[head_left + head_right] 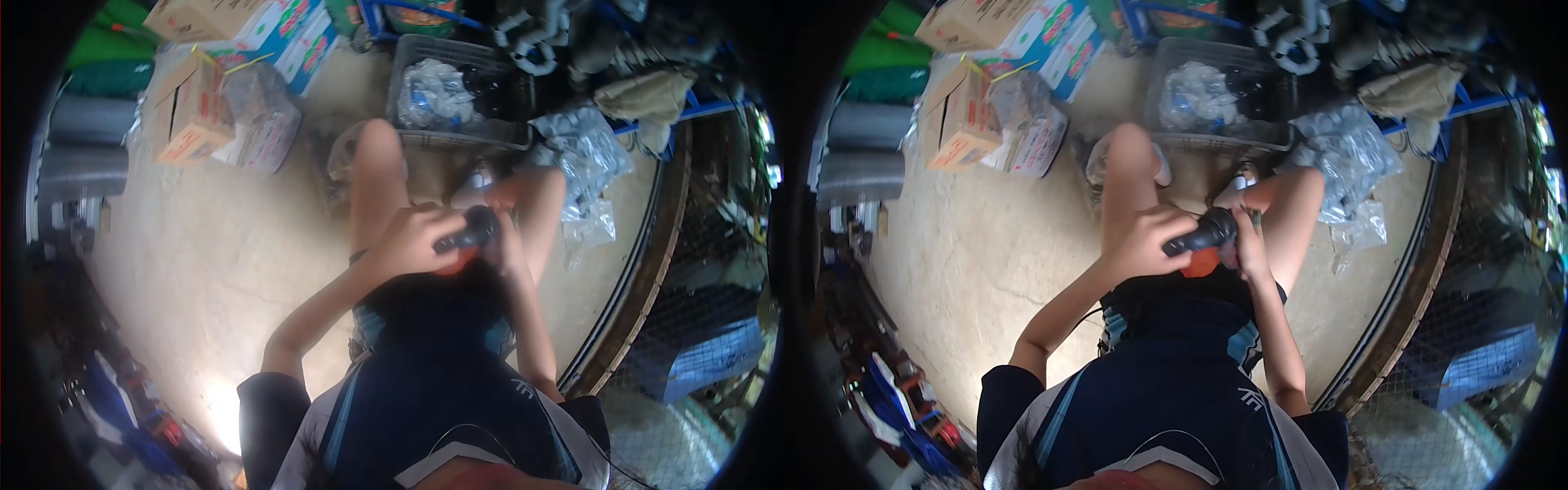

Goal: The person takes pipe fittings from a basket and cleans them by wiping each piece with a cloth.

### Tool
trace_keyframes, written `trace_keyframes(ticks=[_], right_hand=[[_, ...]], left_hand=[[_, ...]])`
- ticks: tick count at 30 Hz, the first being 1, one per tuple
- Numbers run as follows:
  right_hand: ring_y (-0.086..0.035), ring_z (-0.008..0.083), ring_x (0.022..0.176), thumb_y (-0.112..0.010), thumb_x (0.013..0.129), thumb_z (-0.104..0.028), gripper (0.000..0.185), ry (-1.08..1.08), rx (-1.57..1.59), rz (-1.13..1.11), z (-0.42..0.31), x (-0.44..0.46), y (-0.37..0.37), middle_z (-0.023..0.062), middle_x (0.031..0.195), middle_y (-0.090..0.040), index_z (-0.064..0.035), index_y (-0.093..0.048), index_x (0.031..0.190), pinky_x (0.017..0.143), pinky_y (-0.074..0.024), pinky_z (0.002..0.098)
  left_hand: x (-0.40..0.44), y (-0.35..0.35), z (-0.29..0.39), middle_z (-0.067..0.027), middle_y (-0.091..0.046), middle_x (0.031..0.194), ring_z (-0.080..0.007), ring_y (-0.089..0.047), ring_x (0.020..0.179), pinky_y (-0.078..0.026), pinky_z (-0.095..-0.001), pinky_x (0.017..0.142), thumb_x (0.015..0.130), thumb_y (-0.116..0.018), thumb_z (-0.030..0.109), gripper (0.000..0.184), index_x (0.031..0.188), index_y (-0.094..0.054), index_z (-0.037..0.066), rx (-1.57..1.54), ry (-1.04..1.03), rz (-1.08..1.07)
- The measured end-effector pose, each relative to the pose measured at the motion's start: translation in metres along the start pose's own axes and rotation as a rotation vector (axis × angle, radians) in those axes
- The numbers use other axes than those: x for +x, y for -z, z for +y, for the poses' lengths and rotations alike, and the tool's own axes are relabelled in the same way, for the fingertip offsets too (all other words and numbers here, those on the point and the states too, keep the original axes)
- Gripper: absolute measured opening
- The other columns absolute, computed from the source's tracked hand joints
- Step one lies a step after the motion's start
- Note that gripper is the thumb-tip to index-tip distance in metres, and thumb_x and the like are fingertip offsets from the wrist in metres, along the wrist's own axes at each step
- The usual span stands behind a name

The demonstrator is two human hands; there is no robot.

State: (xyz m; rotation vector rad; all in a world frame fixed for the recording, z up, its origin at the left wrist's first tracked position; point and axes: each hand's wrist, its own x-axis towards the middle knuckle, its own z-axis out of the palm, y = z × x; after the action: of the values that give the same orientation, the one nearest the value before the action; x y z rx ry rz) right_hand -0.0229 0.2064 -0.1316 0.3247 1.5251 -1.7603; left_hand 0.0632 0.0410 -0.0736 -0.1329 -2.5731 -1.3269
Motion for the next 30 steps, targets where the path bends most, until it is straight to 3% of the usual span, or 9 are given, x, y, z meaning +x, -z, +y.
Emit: trace_keyframes(ticks=[2,4,7,9,13,18,22,26,30], right_hand=[[-0.039,0.0088,0.041,-0.048,0.084,-0.046,0.035,-0.328,0.226,-0.137,0.010,-0.003,0.006,0.0011,0.061,-0.051,-0.0117,-0.054,0.083,0.034,-0.0285,0.0205],[-0.029,0.0073,0.037,-0.047,0.084,-0.049,0.037,-0.454,0.424,-0.220,0.020,0.001,0.016,-0.0009,0.055,-0.045,-0.0125,-0.052,0.079,0.032,-0.0212,0.0181],[-0.044,0.0107,0.041,-0.048,0.084,-0.048,0.038,-0.158,0.212,-0.073,0.019,0.005,0.030,0.0016,0.059,-0.051,-0.0104,-0.052,0.080,0.032,-0.0297,0.0202],[-0.048,0.0120,0.043,-0.048,0.084,-0.047,0.039,0.084,0.225,0.210,0.013,0.014,0.034,0.0021,0.061,-0.052,-0.0093,-0.053,0.080,0.034,-0.0343,0.0226],[-0.034,0.0090,0.036,-0.048,0.085,-0.046,0.039,-0.085,0.403,-0.008,-0.031,0.004,0.055,0.0002,0.057,-0.044,-0.0079,-0.054,0.081,0.032,-0.0230,0.0203],[-0.031,0.0093,0.036,-0.049,0.085,-0.045,0.037,-0.125,0.460,-0.024,-0.046,0.021,0.054,0.0007,0.056,-0.044,-0.0078,-0.055,0.081,0.033,-0.0216,0.0204],[-0.039,0.0130,0.039,-0.050,0.084,-0.045,0.037,-0.144,0.430,0.273,-0.040,0.025,0.026,0.0044,0.062,-0.051,-0.0078,-0.055,0.082,0.034,-0.0284,0.0219],[-0.040,0.0133,0.035,-0.050,0.083,-0.049,0.042,-0.212,0.272,0.170,-0.036,0.023,0.009,0.0047,0.059,-0.052,-0.0079,-0.056,0.082,0.030,-0.0302,0.0221],[-0.038,0.0113,0.033,-0.049,0.083,-0.051,0.043,-0.281,0.245,0.205,-0.041,0.030,0.002,0.0037,0.058,-0.053,-0.0081,-0.056,0.081,0.030,-0.0277,0.0197]], left_hand=[[-0.006,-0.006,-0.007,-0.0083,-0.058,0.072,-0.0235,-0.059,0.068,-0.046,-0.0280,0.062,0.063,-0.067,0.009,0.025,0.086,-0.058,0.004,0.121,-0.178,0.049],[-0.010,0.003,-0.013,-0.0080,-0.058,0.071,-0.0209,-0.060,0.067,-0.046,-0.0275,0.061,0.065,-0.067,0.010,0.024,0.087,-0.059,0.004,0.002,0.046,0.205],[-0.013,0.019,-0.046,-0.0018,-0.056,0.071,-0.0129,-0.059,0.064,-0.045,-0.0263,0.054,0.074,-0.064,0.012,0.016,0.084,-0.055,0.003,-0.182,0.508,0.599],[-0.029,0.039,-0.091,-0.0056,-0.055,0.071,-0.0167,-0.056,0.054,-0.049,-0.0289,0.050,0.079,-0.058,0.025,0.024,0.088,-0.051,0.003,-0.971,0.811,0.805],[-0.052,0.056,-0.183,-0.0119,-0.055,0.084,-0.0211,-0.058,0.072,-0.051,-0.0341,0.061,0.081,-0.053,0.030,0.030,0.096,-0.048,0.004,-1.256,1.082,0.769],[-0.079,-0.003,-0.334,-0.0108,-0.054,0.099,-0.0231,-0.055,0.087,-0.050,-0.0415,0.071,0.085,-0.052,0.025,0.032,0.108,-0.047,0.003,-1.280,1.169,0.793],[-0.068,-0.043,-0.393,-0.0091,-0.054,0.103,-0.0230,-0.054,0.094,-0.050,-0.0398,0.073,0.087,-0.053,0.024,0.033,0.112,-0.047,0.004,-1.224,1.190,0.989],[-0.044,-0.045,-0.395,-0.0091,-0.054,0.105,-0.0233,-0.053,0.096,-0.049,-0.0361,0.078,0.087,-0.053,0.022,0.034,0.114,-0.047,0.003,-1.306,1.233,1.164],[-0.044,-0.040,-0.422,-0.0096,-0.053,0.106,-0.0234,-0.053,0.096,-0.048,-0.0358,0.080,0.088,-0.051,0.022,0.033,0.113,-0.048,0.002,-1.134,1.258,0.848]])
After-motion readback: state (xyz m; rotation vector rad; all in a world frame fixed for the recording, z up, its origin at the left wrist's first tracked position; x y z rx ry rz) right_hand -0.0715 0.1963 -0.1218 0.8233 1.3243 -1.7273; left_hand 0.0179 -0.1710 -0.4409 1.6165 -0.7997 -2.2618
